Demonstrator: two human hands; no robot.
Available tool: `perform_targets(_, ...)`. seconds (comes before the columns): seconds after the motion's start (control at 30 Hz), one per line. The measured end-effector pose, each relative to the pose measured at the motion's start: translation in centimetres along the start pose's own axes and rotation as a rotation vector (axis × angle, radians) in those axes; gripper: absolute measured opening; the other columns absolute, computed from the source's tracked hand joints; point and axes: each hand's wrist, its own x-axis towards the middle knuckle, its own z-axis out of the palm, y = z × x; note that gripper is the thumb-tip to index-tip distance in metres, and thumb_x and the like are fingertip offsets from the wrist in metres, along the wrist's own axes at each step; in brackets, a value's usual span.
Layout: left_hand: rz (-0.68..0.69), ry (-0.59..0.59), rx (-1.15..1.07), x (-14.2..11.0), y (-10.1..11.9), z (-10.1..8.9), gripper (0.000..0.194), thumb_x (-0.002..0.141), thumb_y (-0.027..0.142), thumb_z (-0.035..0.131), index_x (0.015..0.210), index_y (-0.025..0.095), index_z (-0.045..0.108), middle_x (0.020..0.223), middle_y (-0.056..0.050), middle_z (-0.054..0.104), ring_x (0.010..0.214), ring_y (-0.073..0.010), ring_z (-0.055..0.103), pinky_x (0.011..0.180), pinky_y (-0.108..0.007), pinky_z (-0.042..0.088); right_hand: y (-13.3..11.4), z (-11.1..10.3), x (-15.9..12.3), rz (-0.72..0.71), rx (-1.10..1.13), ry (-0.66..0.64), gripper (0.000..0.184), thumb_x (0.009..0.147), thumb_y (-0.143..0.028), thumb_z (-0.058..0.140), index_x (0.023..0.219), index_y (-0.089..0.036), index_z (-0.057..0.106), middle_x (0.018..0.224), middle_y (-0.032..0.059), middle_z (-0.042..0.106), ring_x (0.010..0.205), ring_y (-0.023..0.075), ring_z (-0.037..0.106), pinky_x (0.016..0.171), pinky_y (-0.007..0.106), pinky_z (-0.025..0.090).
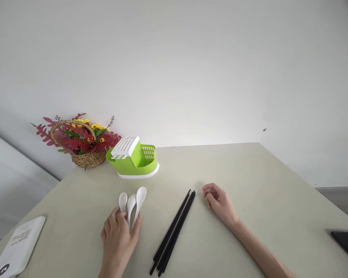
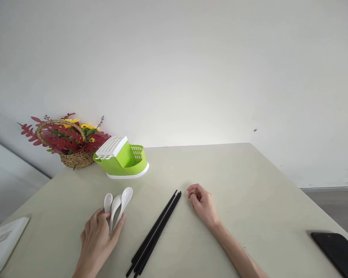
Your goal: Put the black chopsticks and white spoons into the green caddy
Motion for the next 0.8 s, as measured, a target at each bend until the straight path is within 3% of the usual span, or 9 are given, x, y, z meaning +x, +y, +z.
perform_targets(0.2,0.04,0.03,0.051,0.0,-0.5,0.7,0.048,0.093,0.059,0.038,0.097,0.017,0.059,0.138,-0.023,0.053,0.13,-0.0412,0.049,0.103,-0.059,0.044,0.0,0.0,0.0,0.002,-0.009,-0.004,0.016,0.083,-0.024,0.049,0.095,-0.022,0.06,0.08,0.0002,0.065,0.054,0.0132,0.052,0.054,0.028,0.041)
perform_targets(0.5,0.033,-0.033,0.039,0.2,-0.2,-0.3,0.047,0.091,0.057,0.04,0.096,0.016,0.061,0.136,-0.024,0.054,0.127,-0.0416,0.05,0.1,-0.059,0.045,-0.1,0.0,0.0,-0.002,-0.006,-0.002,0.017,0.083,-0.025,0.049,0.094,-0.022,0.061,0.079,0.0005,0.065,0.053,0.0132,0.051,0.053,0.028,0.041)
perform_targets(0.8,0.019,-0.047,0.161,0.2,-0.2,-0.7,0.049,0.093,0.056,0.039,0.098,0.014,0.064,0.122,-0.022,0.056,0.111,-0.0371,0.055,0.093,-0.051,0.046,0.0,0.0,0.0,0.006,-0.012,-0.001,0.017,0.083,-0.024,0.048,0.094,-0.022,0.06,0.079,-0.0007,0.064,0.053,0.0124,0.05,0.054,0.028,0.04)
